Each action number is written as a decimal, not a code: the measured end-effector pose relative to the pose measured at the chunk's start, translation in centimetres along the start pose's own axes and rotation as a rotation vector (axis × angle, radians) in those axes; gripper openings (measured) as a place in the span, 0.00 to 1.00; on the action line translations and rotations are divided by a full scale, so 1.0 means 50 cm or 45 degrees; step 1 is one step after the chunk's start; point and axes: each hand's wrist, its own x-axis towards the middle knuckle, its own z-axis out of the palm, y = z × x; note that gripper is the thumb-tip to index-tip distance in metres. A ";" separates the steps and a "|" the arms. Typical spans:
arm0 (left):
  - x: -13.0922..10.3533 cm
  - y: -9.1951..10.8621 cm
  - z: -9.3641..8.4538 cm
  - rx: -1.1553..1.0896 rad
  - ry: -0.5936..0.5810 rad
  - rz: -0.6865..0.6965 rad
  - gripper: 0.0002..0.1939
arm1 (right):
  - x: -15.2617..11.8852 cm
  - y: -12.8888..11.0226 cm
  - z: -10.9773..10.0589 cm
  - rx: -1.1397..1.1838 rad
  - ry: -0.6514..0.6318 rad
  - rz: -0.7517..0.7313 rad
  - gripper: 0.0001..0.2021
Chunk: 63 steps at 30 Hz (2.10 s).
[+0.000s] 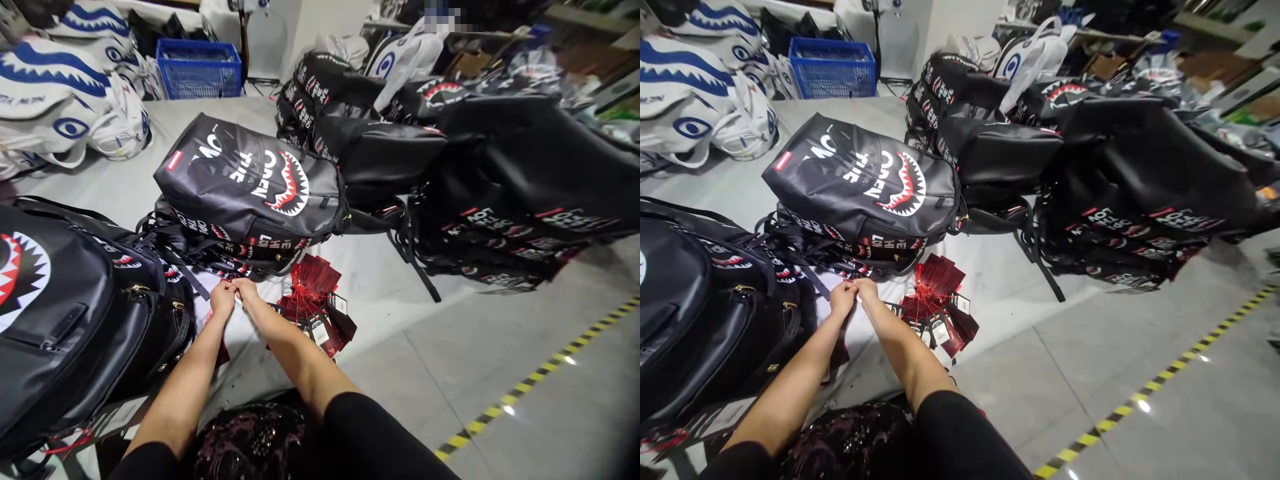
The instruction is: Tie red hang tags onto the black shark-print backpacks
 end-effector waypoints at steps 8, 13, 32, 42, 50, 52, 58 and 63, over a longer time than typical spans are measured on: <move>-0.074 0.004 -0.001 -0.086 0.439 0.270 0.17 | -0.085 -0.028 -0.133 -0.193 -0.086 -0.036 0.07; -0.157 0.048 0.051 -0.083 0.331 0.377 0.10 | -0.128 -0.104 -0.366 -0.711 0.203 -0.515 0.09; -0.246 0.245 0.260 0.507 -0.188 0.068 0.14 | -0.074 -0.150 -0.443 -1.468 0.059 -0.355 0.11; -0.287 0.218 0.234 0.489 -0.062 0.163 0.15 | -0.065 -0.120 -0.437 -1.369 -0.072 -0.521 0.10; -0.310 0.208 0.195 0.581 -0.120 0.336 0.10 | -0.063 -0.102 -0.431 -1.253 0.189 -0.580 0.11; -0.318 0.207 0.190 0.608 -0.143 0.346 0.09 | -0.054 -0.108 -0.433 -1.242 0.231 -0.590 0.10; -0.317 0.174 0.123 0.218 0.003 0.392 0.09 | -0.065 -0.159 -0.435 -1.294 0.181 -0.733 0.14; -0.271 0.138 0.017 -0.101 0.182 0.225 0.13 | -0.107 -0.183 -0.350 -1.431 -0.181 -1.095 0.19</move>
